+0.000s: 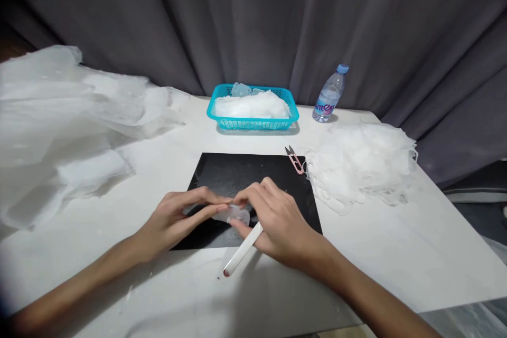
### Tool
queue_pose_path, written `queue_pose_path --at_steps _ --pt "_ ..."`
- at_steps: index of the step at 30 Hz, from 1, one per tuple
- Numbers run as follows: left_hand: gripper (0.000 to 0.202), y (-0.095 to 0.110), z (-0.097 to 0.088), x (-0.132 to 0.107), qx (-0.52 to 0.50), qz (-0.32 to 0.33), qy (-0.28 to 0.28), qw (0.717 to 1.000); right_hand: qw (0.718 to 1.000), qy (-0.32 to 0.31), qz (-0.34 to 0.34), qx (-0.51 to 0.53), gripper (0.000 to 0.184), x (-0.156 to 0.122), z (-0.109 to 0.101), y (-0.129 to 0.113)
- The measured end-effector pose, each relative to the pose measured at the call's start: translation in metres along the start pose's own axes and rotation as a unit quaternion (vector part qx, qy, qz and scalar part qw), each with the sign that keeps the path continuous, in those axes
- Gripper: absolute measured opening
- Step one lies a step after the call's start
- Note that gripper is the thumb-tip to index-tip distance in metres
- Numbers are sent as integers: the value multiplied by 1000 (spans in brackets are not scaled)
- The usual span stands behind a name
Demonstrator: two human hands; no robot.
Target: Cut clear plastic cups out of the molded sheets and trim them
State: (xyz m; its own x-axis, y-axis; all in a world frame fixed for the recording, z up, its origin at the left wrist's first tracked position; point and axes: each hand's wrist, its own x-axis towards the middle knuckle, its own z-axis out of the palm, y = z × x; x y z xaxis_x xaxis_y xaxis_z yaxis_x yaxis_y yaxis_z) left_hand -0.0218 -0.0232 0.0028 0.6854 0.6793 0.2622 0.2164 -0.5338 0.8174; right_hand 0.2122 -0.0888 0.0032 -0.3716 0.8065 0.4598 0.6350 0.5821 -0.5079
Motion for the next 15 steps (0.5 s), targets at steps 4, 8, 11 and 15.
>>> queue_pose_path --at_steps 4,8,11,15 --pt "13 -5 -2 -3 55 58 30 996 998 1 -13 54 8 -2 -5 6" --pt "27 -4 -4 -3 116 168 62 977 993 48 -78 77 14 -2 -10 9" --pt "37 -4 -6 -3 125 209 70 967 989 78 -95 77 21 -2 -11 11" --pt "40 -4 -7 -4 115 220 60 967 988 90 -94 79 24 -2 -11 13"
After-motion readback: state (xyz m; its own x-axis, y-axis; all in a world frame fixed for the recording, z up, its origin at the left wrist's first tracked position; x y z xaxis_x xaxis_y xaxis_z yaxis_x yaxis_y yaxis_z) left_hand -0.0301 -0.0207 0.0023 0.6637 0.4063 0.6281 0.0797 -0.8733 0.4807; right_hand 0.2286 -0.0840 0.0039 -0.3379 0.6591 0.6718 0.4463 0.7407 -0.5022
